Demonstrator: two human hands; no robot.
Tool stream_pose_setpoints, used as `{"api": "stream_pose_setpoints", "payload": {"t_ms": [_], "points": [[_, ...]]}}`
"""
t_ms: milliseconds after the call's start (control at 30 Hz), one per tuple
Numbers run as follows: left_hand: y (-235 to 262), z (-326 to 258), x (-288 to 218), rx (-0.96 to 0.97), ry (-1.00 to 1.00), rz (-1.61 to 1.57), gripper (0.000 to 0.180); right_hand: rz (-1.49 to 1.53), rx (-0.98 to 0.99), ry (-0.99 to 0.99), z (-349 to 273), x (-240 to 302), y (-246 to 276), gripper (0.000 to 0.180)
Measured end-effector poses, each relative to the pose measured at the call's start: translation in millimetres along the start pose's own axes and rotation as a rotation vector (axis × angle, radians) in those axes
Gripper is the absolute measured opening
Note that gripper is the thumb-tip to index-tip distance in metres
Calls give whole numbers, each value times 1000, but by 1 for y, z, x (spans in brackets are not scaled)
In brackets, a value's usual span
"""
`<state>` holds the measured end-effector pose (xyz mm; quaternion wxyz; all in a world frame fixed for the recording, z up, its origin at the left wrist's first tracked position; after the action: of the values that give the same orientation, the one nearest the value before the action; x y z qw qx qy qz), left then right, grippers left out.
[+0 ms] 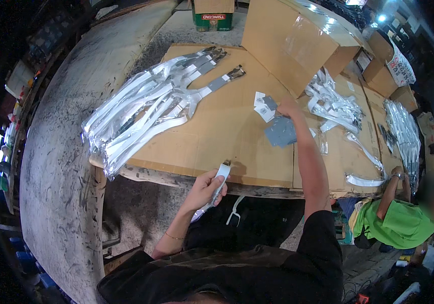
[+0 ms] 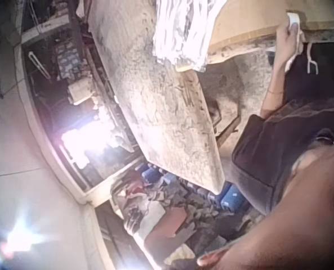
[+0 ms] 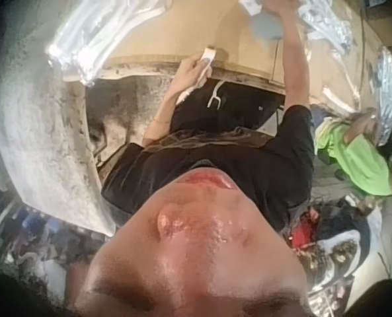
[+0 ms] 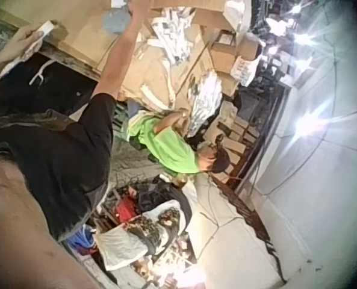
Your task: Assembling plastic clips and gray backing plates onto white elastic straps for suspenders or harnesses.
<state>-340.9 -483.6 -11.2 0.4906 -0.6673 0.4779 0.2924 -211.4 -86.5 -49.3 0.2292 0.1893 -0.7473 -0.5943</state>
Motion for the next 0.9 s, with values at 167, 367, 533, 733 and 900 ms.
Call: {"api": "stream_pose_setpoints", "payload": {"t_ms": [167,367,533,733,900], "points": [[-8,12,-4,32,22,14,23,0,-193,24,9,-37,-14,18],[-8,13,4,43,28,10,25,82,-256,84,4,-41,-5,16],[0,9,7,-3,27,-40,24,610,-314,135,-27,1,66,17],[-6,11,-6,7,-56,-164,26,1386,-183,290,-105,51,105,24],[-18,11,-14,19,-80,-175,32,1024,-391,210,-191,80,117,20]]}}
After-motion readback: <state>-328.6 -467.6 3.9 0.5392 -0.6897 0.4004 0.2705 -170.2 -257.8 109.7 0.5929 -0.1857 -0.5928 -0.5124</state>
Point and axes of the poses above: each hand's wrist, its own z-axis towards the middle knuckle, its own y-axis out of the back of the hand, x = y × z, the point moved 7 cm from there along z, towards the middle knuckle, and after that the axes turned 9 degrees about y, right-handed, at the moved point
